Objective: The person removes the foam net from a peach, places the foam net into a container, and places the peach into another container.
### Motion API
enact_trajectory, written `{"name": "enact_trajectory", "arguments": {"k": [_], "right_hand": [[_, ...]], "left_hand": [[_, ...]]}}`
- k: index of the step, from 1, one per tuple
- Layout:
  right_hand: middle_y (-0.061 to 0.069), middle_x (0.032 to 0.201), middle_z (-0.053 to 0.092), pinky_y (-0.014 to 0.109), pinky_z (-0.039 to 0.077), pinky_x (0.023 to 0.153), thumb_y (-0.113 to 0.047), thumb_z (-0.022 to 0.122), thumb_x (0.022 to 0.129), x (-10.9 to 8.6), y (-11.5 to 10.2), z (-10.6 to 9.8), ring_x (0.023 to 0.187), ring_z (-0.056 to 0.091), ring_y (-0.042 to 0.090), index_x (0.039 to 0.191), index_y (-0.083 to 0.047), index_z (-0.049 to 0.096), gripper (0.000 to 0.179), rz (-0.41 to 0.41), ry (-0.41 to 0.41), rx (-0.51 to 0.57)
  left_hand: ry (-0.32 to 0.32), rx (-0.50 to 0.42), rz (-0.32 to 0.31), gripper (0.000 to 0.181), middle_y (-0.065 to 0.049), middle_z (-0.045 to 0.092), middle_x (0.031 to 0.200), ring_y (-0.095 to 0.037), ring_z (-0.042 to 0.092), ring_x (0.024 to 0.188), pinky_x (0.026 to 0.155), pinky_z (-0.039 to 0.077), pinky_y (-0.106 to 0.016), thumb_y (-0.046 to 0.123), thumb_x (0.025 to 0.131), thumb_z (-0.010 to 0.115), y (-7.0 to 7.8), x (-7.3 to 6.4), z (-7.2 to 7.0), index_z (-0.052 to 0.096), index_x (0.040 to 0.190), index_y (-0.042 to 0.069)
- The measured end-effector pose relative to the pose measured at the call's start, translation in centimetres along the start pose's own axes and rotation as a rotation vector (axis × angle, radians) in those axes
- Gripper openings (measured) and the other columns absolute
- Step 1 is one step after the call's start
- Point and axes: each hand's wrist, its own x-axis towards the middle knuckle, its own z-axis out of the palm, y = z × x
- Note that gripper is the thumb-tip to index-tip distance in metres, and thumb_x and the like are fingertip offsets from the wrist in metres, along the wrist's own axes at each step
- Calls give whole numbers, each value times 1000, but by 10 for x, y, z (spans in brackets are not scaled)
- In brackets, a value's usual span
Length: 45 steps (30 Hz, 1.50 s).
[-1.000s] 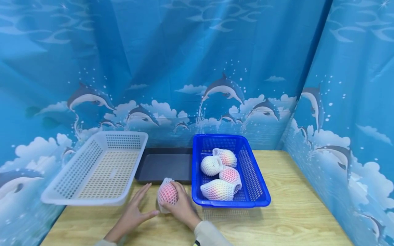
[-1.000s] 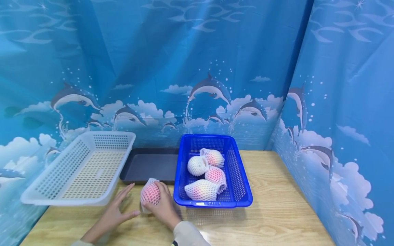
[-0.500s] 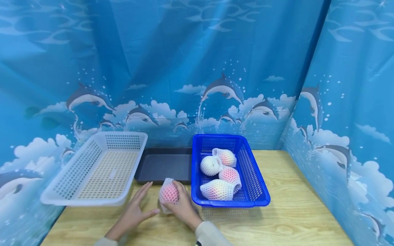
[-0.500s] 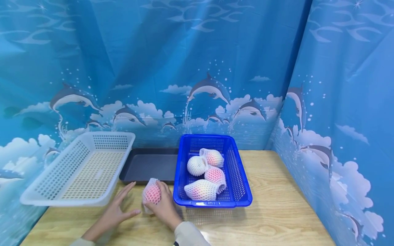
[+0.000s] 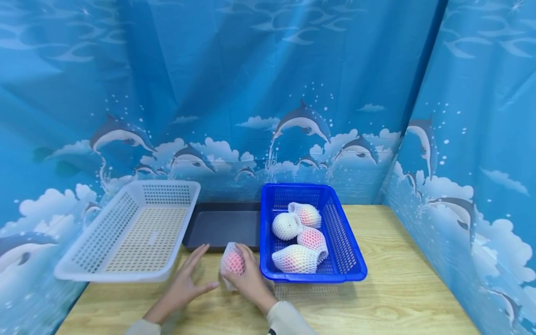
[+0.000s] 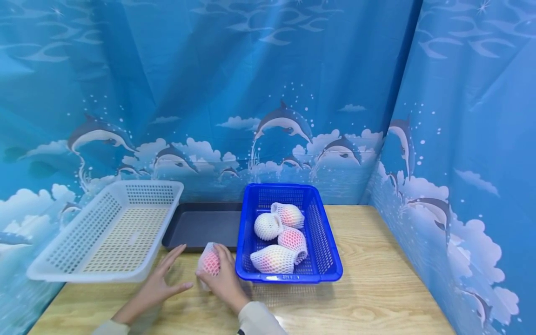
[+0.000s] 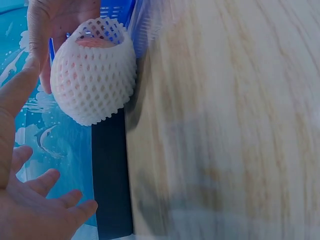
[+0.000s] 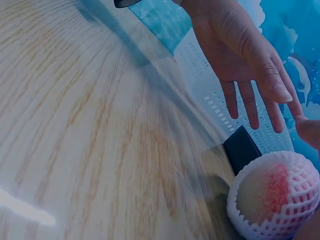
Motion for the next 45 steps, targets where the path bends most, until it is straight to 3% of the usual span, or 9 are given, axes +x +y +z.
{"name": "enact_trajectory", "arguments": {"k": [7,14,21,26,37,45], "right_hand": [[15,149,38,55,32,111,-28,76,81,-1,-7,-1,134,39,35,144,-13,40,74,19,-2,-10],[15,149,38,60,29,110,-26,74,83,1,-25,-5,136,35,38,143,-14,41,70,-42,15,-23],[13,148,41,57,36,108,-30,73,84,5,-43,-26,134,39,34,143,-13,42,69,-99,51,8],[11,150,39,59,31,110,-27,72,85,4,-50,-44,137,36,34,144,-14,41,68,-102,57,51],[8,152,36,57,28,112,-31,71,87,-4,-46,-82,140,30,30,144,-25,40,66,-55,112,74],[8,150,40,53,22,116,-24,74,85,-12,-34,-103,141,28,27,143,-19,42,66,-30,162,129]], "left_hand": [[1,16,20,97,-23,35,148,-51,38,128,93,37,-72,35,67,86,4,2,-3,37,147,10],[20,25,55,98,-21,33,150,-51,36,129,93,34,-75,32,68,86,7,4,-6,34,149,14],[19,-4,61,99,-21,30,152,-50,32,132,95,31,-76,36,69,84,17,7,-14,32,150,17],[24,-17,70,99,-21,30,151,-50,33,132,94,32,-75,32,69,85,29,7,-22,32,150,16],[48,-40,63,99,-18,30,153,-46,31,134,97,34,-72,23,69,86,41,6,-46,30,151,21],[69,31,0,99,-19,29,153,-47,30,135,99,29,-74,28,71,85,37,1,-61,27,152,26]]}}
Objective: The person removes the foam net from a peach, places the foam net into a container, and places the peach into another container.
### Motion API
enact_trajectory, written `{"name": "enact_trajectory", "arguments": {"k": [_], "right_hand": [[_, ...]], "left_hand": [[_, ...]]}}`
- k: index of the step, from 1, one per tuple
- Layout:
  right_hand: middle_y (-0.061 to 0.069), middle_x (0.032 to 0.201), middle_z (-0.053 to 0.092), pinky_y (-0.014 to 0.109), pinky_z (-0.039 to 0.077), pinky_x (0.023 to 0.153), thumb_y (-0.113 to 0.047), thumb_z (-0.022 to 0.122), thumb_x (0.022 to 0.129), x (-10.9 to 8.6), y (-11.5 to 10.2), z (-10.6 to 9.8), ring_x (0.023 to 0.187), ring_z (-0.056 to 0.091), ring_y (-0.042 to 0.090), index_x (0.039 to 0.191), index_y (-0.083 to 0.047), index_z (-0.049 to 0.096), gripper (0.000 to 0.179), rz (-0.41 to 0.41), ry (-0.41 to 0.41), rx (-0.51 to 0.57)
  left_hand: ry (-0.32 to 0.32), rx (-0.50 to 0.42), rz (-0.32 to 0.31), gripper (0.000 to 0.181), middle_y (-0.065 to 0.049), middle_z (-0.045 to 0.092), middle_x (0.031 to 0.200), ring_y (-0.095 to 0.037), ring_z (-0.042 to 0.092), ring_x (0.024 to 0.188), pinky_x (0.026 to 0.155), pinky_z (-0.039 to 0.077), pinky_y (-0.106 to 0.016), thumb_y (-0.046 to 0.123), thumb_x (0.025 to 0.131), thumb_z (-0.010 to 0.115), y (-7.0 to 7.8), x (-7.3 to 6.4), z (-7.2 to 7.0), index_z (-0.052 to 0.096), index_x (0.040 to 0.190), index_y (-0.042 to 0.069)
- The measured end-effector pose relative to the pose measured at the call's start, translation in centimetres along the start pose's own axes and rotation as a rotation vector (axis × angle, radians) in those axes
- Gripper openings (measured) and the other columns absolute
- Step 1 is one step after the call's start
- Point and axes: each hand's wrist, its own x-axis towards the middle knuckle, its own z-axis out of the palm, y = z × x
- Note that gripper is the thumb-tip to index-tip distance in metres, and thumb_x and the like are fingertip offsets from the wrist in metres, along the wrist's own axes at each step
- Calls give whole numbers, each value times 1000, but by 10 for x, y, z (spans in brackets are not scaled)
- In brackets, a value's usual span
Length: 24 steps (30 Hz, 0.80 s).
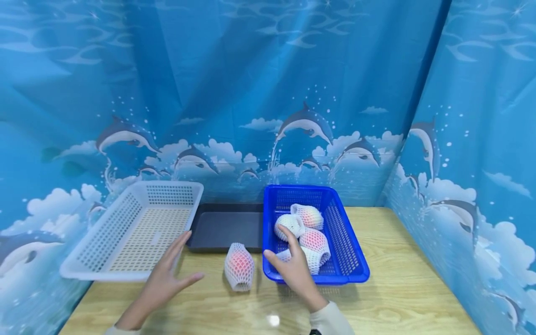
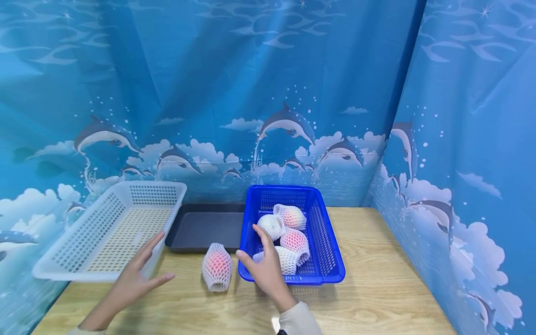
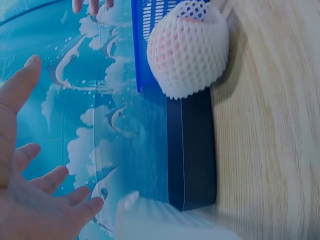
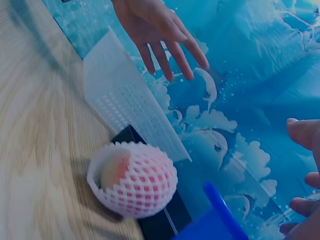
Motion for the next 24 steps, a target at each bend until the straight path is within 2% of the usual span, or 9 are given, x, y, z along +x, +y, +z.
{"name": "enact_trajectory", "arguments": {"k": [6,14,24], "right_hand": [[12,153,32,55,16,116,-22,74,85,-3,8,-14,144,21,30,144,-21,41,68,8,8,28],[12,152,35,58,18,115,-19,74,84,-6,13,-22,143,23,32,144,-18,40,69,-8,9,11],[16,151,36,60,21,113,-18,73,85,-8,15,-22,142,26,33,144,-16,40,67,-17,8,8]], "left_hand": [[4,-9,-40,98,-20,29,153,-49,28,135,97,28,-75,26,72,84,-5,-3,-9,27,151,28],[1,-40,-54,96,-18,26,155,-48,27,136,98,26,-76,25,74,83,-10,-5,-15,26,151,30],[-8,-46,-67,95,-18,25,155,-50,25,137,98,25,-76,26,75,82,-12,-6,-15,26,151,31]]}}
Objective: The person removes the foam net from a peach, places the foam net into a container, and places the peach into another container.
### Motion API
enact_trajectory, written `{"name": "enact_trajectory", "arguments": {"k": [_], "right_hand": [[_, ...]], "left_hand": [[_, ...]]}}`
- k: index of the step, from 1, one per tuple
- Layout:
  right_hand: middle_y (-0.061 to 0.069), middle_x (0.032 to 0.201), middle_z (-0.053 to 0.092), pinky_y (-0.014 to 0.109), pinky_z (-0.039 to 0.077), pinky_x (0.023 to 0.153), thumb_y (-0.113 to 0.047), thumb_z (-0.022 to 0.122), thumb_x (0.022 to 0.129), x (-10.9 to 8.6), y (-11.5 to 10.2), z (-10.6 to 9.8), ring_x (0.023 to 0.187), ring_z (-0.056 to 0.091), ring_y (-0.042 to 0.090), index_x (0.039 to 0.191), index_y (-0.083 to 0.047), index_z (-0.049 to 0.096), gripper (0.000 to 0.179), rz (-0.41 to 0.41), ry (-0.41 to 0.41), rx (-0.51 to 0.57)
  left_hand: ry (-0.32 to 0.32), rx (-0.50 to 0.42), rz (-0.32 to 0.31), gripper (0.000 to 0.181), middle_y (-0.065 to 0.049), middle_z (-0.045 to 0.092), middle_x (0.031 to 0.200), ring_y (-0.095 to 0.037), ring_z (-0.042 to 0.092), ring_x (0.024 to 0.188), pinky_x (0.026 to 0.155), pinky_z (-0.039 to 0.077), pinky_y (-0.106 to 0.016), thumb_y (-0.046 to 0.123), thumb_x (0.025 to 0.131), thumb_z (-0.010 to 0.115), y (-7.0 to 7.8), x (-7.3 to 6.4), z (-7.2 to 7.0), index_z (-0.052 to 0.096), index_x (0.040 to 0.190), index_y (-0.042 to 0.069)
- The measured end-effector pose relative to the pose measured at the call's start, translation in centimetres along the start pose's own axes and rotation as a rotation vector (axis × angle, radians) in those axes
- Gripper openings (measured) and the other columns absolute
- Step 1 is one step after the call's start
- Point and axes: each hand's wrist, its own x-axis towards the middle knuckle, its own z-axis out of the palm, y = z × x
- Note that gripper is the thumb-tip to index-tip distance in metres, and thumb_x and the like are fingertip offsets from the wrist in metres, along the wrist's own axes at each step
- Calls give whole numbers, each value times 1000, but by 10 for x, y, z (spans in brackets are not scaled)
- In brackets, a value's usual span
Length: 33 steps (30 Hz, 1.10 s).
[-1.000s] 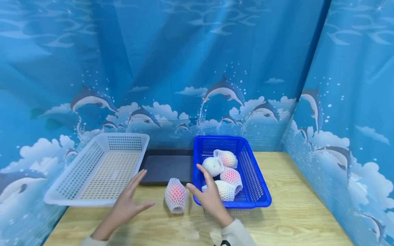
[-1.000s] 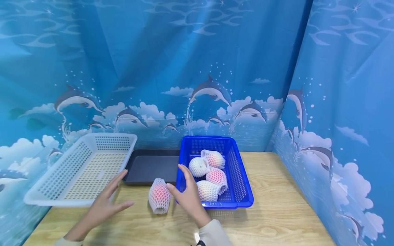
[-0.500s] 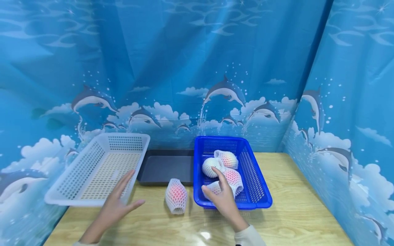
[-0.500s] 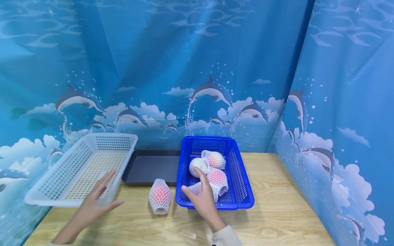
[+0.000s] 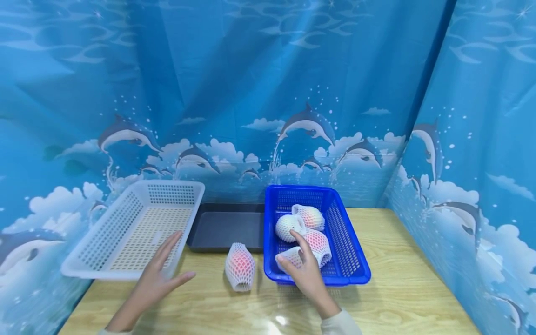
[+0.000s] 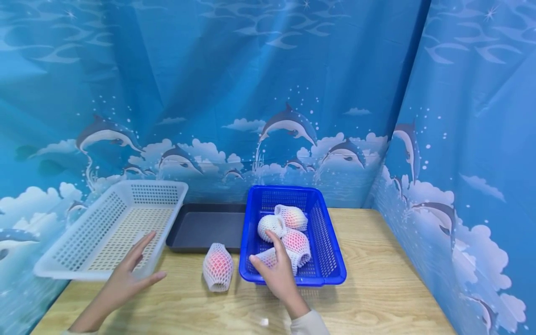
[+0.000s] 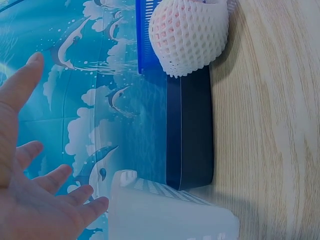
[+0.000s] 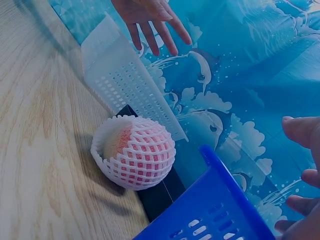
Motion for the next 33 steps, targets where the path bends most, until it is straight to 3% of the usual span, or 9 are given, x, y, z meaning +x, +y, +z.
{"name": "enact_trajectory", "arguments": {"k": [8,16,22,28,33], "right_hand": [[17,151,35,60,23,112,-17,73,84,0,0,1,141,27,34,144,-12,41,68,0,5,4],[16,151,35,55,24,114,-16,74,84,1,-6,10,142,25,31,143,-14,42,67,22,-12,48],[15,151,35,54,25,114,-17,72,86,2,-15,24,142,27,31,144,-12,40,66,-4,-61,67],[10,152,34,54,27,113,-18,71,87,5,-19,39,142,27,31,144,-18,41,64,-21,-126,77],[10,150,37,54,29,112,-18,72,86,7,-18,55,140,29,32,144,-11,41,66,-42,-177,44]], "left_hand": [[-24,-9,-20,95,-19,23,156,-50,24,137,98,24,-77,27,75,82,2,0,2,24,152,30],[-19,-4,43,96,-20,26,154,-49,25,136,99,26,-76,26,74,83,8,4,11,27,151,26],[-41,-29,61,96,-16,26,155,-46,25,137,99,28,-75,27,74,83,8,8,22,26,152,28],[-58,-24,74,96,-17,27,154,-47,28,136,95,30,-76,31,73,83,9,11,32,27,152,26],[-62,-44,98,96,-18,27,154,-48,30,135,94,31,-76,31,72,83,9,11,40,29,151,23]]}}
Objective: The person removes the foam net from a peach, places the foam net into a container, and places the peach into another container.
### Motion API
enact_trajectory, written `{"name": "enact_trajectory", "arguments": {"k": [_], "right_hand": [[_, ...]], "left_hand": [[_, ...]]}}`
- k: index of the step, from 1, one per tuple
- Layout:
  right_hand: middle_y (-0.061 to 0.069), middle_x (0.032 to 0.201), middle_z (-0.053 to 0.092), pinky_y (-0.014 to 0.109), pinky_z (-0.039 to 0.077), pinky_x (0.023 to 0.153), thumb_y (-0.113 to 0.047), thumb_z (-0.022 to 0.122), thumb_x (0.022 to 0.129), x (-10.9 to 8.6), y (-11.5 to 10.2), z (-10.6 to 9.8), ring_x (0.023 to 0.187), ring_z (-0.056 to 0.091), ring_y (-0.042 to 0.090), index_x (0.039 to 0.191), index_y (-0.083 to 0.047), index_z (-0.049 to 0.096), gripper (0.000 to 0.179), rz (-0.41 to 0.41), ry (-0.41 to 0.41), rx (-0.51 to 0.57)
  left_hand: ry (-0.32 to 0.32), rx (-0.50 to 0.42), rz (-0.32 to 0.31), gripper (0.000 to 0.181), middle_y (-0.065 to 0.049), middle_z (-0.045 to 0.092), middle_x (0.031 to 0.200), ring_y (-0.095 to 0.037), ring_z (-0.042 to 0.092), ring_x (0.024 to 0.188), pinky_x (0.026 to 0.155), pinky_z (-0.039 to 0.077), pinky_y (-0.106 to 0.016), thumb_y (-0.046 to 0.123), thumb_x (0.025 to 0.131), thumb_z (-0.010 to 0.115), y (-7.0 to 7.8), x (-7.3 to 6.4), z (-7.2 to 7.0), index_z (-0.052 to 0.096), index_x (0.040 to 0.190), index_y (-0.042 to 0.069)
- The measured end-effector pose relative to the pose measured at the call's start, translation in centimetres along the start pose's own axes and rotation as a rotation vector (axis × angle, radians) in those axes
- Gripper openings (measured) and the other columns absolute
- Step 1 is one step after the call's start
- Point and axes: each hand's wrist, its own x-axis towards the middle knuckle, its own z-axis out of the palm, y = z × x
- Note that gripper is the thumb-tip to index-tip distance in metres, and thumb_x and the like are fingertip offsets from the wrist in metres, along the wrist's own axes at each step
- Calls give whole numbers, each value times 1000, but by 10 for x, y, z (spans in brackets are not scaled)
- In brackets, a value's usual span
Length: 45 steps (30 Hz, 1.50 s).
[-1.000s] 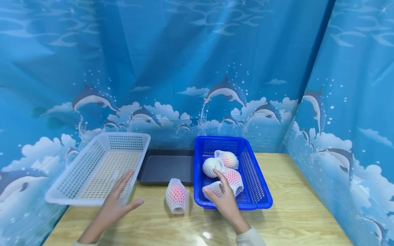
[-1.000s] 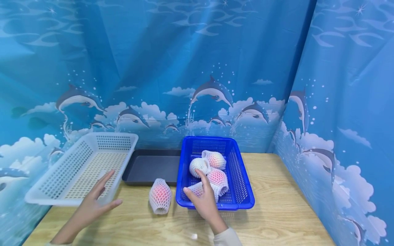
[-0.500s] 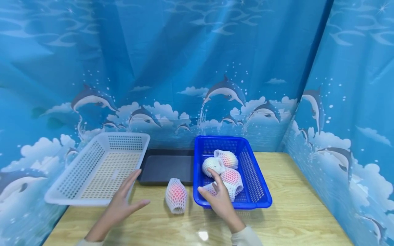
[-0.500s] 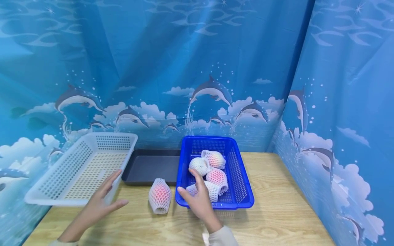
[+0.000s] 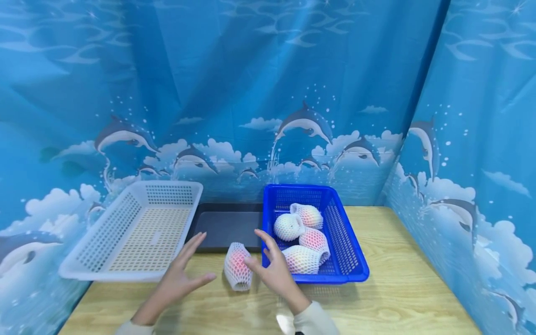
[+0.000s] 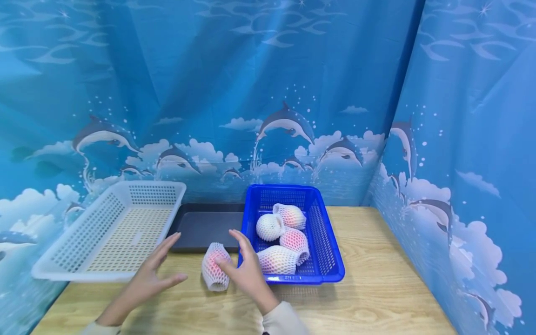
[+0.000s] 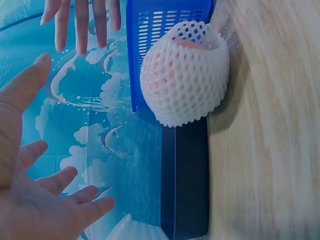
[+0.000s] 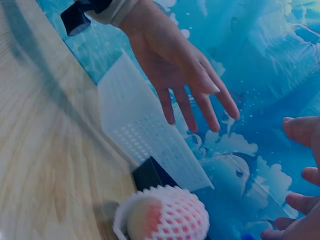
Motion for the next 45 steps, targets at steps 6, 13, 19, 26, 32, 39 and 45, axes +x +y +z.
{"name": "enact_trajectory", "arguments": {"k": [6,13,19,26,32,39,45], "right_hand": [[11,147,42,56,35,108,-23,74,83,5,4,22,136,37,33,141,-12,44,66,-25,-23,-57],[14,143,46,57,41,103,-21,75,79,1,13,47,127,46,36,139,-12,47,67,2,35,-159],[16,145,42,59,38,105,-20,76,79,-2,23,62,129,43,39,139,-11,47,67,85,95,-194],[19,144,42,58,37,106,-21,77,79,-6,40,70,129,43,39,138,-6,47,68,88,158,-233],[23,142,42,57,37,107,-22,75,81,-8,55,73,128,44,39,138,-4,46,67,105,165,-209],[16,139,45,55,39,106,-20,78,77,-7,64,75,126,46,36,137,-12,49,67,126,155,-186],[11,135,48,51,43,102,-23,81,75,-5,65,75,121,50,32,136,-16,52,68,141,155,-201]], "left_hand": [[2,22,9,95,-20,29,153,-50,32,132,93,30,-78,32,72,84,-2,-1,9,32,150,20],[-2,54,-13,96,-20,31,152,-51,33,131,93,29,-78,32,70,85,-4,-4,17,33,150,19],[-22,77,-72,95,-18,32,152,-52,35,130,97,28,-76,36,70,84,-8,-8,23,34,149,20],[-16,12,-82,92,-20,33,150,-51,38,129,93,40,-70,36,71,84,-17,-12,30,37,147,13],[9,3,-75,91,-23,35,148,-51,40,127,94,41,-69,32,70,84,-27,-16,34,39,146,8],[2,-14,-105,90,-23,34,149,-51,39,128,95,42,-66,34,72,83,-34,-18,35,38,146,8],[1,-20,-110,90,-24,34,149,-51,38,128,95,42,-66,32,72,83,-35,-18,36,38,146,7]]}}
